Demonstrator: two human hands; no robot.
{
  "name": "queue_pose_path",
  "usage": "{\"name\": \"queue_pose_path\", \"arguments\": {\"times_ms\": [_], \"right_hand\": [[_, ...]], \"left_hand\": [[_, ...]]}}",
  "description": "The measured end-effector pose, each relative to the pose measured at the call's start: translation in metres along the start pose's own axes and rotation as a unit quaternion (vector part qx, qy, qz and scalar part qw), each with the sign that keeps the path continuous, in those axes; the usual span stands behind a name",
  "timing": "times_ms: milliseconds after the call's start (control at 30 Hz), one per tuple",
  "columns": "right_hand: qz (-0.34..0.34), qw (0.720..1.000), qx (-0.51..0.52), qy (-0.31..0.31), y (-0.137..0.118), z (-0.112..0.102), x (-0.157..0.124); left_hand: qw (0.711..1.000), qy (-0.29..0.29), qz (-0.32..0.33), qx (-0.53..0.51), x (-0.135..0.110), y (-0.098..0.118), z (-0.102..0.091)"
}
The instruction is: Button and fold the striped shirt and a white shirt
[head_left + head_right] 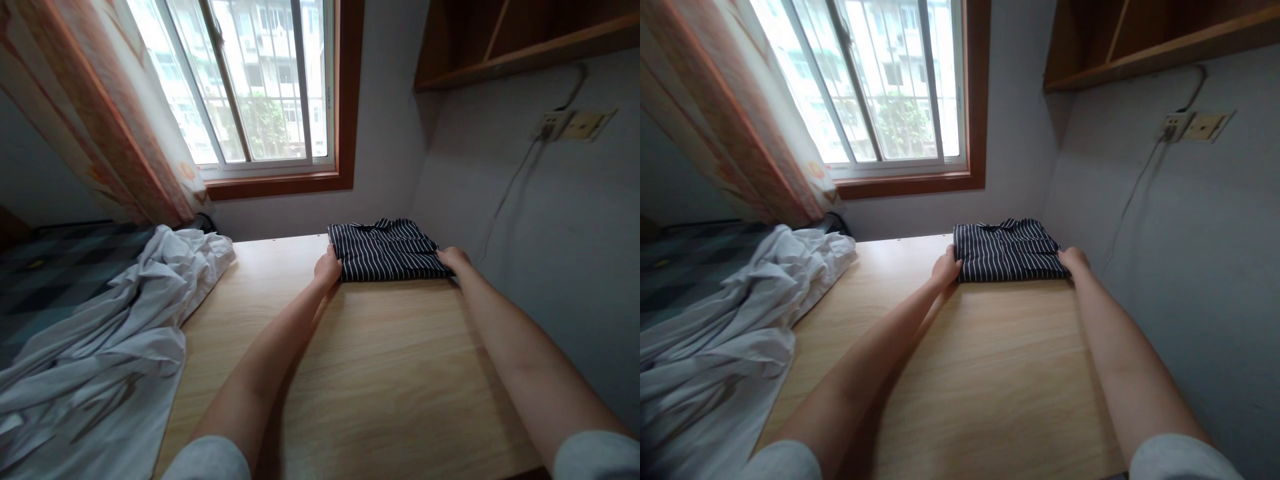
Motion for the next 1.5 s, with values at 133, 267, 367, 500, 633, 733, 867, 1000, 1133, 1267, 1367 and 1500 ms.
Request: {"name": "queue_pose_path", "arguments": {"times_ms": [133, 267, 367, 500, 633, 733, 867, 1000, 1133, 1267, 1367, 1500], "right_hand": [[0.015, 1.000, -0.010, -0.002, 0.009, -0.003, 0.001], [0.034, 0.999, -0.025, 0.004, 0.012, -0.008, -0.001], [0.042, 0.996, -0.054, 0.052, 0.004, -0.017, -0.009], [-0.073, 0.981, -0.099, 0.147, -0.042, -0.028, -0.021], [-0.229, 0.961, -0.104, 0.114, -0.105, -0.008, -0.031], [-0.254, 0.962, -0.096, 0.014, -0.132, 0.027, -0.037], [-0.232, 0.965, -0.098, -0.069, -0.139, 0.059, -0.047], [-0.240, 0.966, -0.087, -0.042, -0.137, 0.055, -0.054], [-0.298, 0.951, -0.062, 0.051, -0.155, 0.035, -0.076], [-0.390, 0.918, -0.012, 0.068, -0.200, 0.033, -0.127], [-0.452, 0.890, 0.039, 0.045, -0.236, 0.037, -0.171], [-0.517, 0.850, 0.100, 0.016, -0.274, 0.045, -0.219]], "left_hand": [[1.000, -0.008, 0.019, 0.008, -0.013, 0.002, 0.002], [0.999, -0.016, 0.035, 0.002, -0.022, 0.004, 0.003], [0.999, -0.021, 0.038, 0.008, -0.026, 0.006, 0.004], [0.997, 0.058, 0.047, 0.035, -0.031, 0.011, -0.003], [0.983, 0.096, 0.148, 0.048, -0.033, 0.023, 0.001], [0.974, -0.028, 0.201, 0.095, -0.029, 0.024, 0.026], [0.971, -0.071, 0.187, 0.132, -0.029, 0.018, 0.035], [0.977, 0.008, 0.177, 0.119, -0.041, 0.014, 0.020], [0.978, 0.080, 0.177, 0.080, -0.055, -0.005, -0.005], [0.975, 0.070, 0.186, 0.102, -0.068, -0.040, -0.026], [0.971, 0.073, 0.191, 0.124, -0.083, -0.067, -0.042], [0.967, 0.088, 0.193, 0.143, -0.106, -0.093, -0.059]]}}
Point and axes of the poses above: each hand's wrist, its own x-axis towards the middle knuckle, its own z-axis out of the palm, y = z × x, the point moved 7 cm from there along x, towards the middle knuckle, and after that the axes turned 14 degrees about -z, right-handed, at the moved point
